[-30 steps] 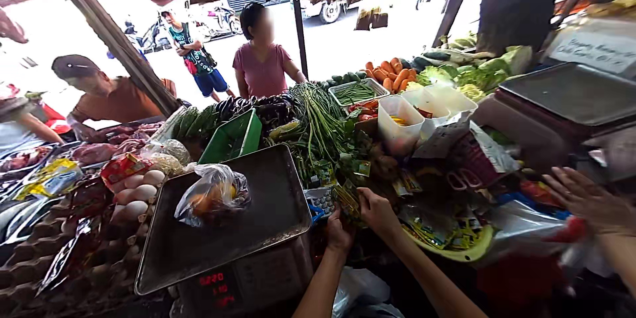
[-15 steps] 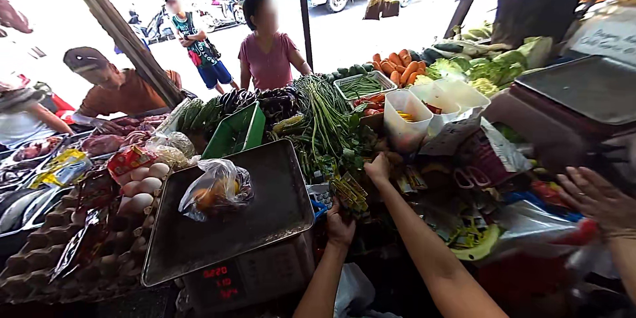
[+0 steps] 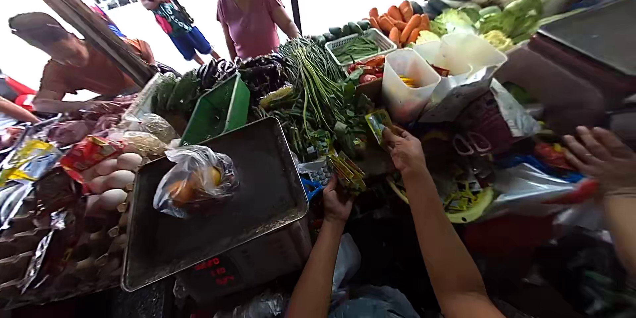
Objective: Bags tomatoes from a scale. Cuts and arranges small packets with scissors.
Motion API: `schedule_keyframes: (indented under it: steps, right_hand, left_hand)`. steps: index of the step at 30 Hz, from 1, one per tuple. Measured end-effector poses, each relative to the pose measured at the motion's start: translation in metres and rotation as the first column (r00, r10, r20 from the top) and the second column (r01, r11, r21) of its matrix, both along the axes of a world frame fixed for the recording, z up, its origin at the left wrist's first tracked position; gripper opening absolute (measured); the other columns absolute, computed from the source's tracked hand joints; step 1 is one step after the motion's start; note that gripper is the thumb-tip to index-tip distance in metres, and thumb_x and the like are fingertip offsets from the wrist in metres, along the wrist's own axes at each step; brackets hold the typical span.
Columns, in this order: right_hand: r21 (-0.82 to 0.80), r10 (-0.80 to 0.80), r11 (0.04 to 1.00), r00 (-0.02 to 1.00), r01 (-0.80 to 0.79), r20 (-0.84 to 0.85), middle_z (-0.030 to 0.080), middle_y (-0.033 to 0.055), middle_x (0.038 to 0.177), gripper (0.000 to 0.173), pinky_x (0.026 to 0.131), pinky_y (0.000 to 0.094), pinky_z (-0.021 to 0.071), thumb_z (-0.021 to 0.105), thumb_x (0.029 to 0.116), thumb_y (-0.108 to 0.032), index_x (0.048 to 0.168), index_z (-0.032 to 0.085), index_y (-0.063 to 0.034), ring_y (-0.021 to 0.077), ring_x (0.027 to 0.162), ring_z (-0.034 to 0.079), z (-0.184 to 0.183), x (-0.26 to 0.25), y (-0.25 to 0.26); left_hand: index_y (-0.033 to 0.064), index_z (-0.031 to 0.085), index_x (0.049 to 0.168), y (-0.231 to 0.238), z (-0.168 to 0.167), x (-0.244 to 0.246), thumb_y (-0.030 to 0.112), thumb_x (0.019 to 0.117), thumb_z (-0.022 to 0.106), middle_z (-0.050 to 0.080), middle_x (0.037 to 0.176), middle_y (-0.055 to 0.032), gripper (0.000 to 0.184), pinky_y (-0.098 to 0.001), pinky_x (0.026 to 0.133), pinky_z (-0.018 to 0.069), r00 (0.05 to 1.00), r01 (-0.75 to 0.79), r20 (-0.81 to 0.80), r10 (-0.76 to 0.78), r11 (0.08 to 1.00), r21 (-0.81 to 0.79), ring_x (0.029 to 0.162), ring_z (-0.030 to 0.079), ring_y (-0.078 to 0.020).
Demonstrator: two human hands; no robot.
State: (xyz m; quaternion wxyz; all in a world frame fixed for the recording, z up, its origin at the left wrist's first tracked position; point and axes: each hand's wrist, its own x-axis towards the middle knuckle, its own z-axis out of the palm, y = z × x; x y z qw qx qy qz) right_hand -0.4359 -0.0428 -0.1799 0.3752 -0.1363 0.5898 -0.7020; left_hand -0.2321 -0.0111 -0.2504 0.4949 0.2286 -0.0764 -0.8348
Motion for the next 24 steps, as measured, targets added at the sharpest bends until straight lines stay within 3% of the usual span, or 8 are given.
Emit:
schedule_keyframes:
  steps: [2, 5, 6, 8, 10, 13, 18, 24]
  right_hand:
    - [-0.053, 0.063, 0.997, 0.997, -0.061, 0.042, 0.071, 0.0088, 0.110, 0.042, 0.081, 0.0387, 0.0627, 0.080, 0.0883, -0.008, 0.127, 0.062, -0.0054, 0.0200, 0.090, 0.072, 0.012, -0.002, 0.012]
    - [-0.170, 0.111, 0.970, 0.939, -0.174, -0.325, 0.073, 0.0075, 0.109, 0.039, 0.085, 0.0390, 0.0632, 0.079, 0.0849, 0.001, 0.122, 0.067, -0.0061, 0.0195, 0.095, 0.072, 0.020, 0.007, 0.032]
    - [-0.224, 0.052, 0.953, 0.837, -0.205, -0.545, 0.074, 0.0059, 0.109, 0.033, 0.086, 0.0375, 0.0636, 0.079, 0.0863, -0.001, 0.118, 0.070, -0.0059, 0.0178, 0.098, 0.073, 0.020, 0.012, 0.038]
    - [-0.299, -0.187, 0.927, 0.415, -0.225, -0.891, 0.073, 0.0047, 0.120, 0.019, 0.099, 0.0377, 0.0602, 0.073, 0.0928, -0.003, 0.111, 0.076, -0.0074, 0.0181, 0.118, 0.068, 0.016, 0.015, 0.044]
    - [-0.342, -0.311, 0.904, 0.156, -0.256, -0.938, 0.070, 0.0096, 0.129, 0.017, 0.113, 0.0466, 0.0483, 0.068, 0.0939, -0.003, 0.104, 0.079, -0.0102, 0.0297, 0.136, 0.056, 0.019, 0.013, 0.047]
    - [-0.325, -0.306, 0.919, 0.118, -0.221, -0.945, 0.068, 0.0077, 0.134, 0.015, 0.113, 0.0474, 0.0468, 0.068, 0.0928, -0.006, 0.101, 0.079, -0.0134, 0.0302, 0.138, 0.054, 0.027, 0.013, 0.049]
    - [-0.103, -0.116, 0.980, -0.068, -0.168, -0.991, 0.071, 0.0133, 0.121, 0.022, 0.096, 0.0464, 0.0540, 0.064, 0.0986, -0.011, 0.114, 0.078, -0.0151, 0.0307, 0.111, 0.067, -0.001, 0.024, 0.046]
    - [0.086, 0.083, 0.927, -0.025, -0.365, -0.996, 0.063, 0.0183, 0.138, 0.030, 0.113, 0.0407, 0.0494, 0.053, 0.1034, -0.005, 0.128, 0.069, -0.0005, 0.0300, 0.131, 0.061, -0.058, 0.058, 0.074]
  left_hand:
    - [0.0065, 0.054, 0.136, -0.001, -0.003, 0.002, 0.037, 0.1121, 0.028, 0.068, 0.121, -0.0153, 0.047, -0.0461, 0.093, 0.0576, 0.999, 0.017, -0.032, -0.018, 1.000, -0.011, 0.111, 0.068, -0.0273]
    - [0.0031, 0.052, 0.138, 0.001, -0.011, 0.008, 0.036, 0.1121, 0.028, 0.064, 0.128, -0.0204, 0.048, -0.0543, 0.103, 0.0516, 0.993, 0.015, -0.115, -0.017, 1.000, -0.014, 0.120, 0.063, -0.0344]
    - [0.0022, 0.053, 0.137, 0.002, -0.012, 0.009, 0.036, 0.1120, 0.028, 0.064, 0.127, -0.0215, 0.049, -0.0555, 0.102, 0.0517, 0.991, 0.002, -0.136, -0.003, 1.000, -0.007, 0.119, 0.063, -0.0359]
    - [0.0030, 0.054, 0.135, 0.001, -0.010, 0.011, 0.037, 0.1115, 0.029, 0.065, 0.125, -0.0215, 0.048, -0.0567, 0.101, 0.0517, 0.982, -0.014, -0.187, 0.013, 1.000, -0.005, 0.117, 0.064, -0.0370]
    - [0.0060, 0.056, 0.133, -0.001, -0.006, 0.012, 0.037, 0.1106, 0.031, 0.066, 0.122, -0.0182, 0.046, -0.0545, 0.099, 0.0534, 0.978, -0.020, -0.209, 0.023, 1.000, 0.017, 0.114, 0.066, -0.0340]
    - [0.0081, 0.060, 0.129, 0.002, -0.003, 0.011, 0.037, 0.1102, 0.033, 0.069, 0.116, -0.0141, 0.044, -0.0492, 0.094, 0.0563, 0.980, -0.028, -0.199, 0.030, 1.000, 0.013, 0.108, 0.068, -0.0280]
    - [0.0058, 0.059, 0.132, -0.001, -0.004, 0.008, 0.037, 0.1107, 0.032, 0.067, 0.125, -0.0158, 0.046, -0.0470, 0.097, 0.0552, 0.976, -0.001, -0.220, 0.000, 1.000, -0.006, 0.114, 0.066, -0.0285]
    - [0.0076, 0.060, 0.128, 0.001, -0.001, 0.006, 0.036, 0.1102, 0.035, 0.070, 0.115, -0.0125, 0.042, -0.0430, 0.092, 0.0578, 0.984, -0.025, -0.176, 0.028, 1.000, 0.019, 0.106, 0.069, -0.0243]
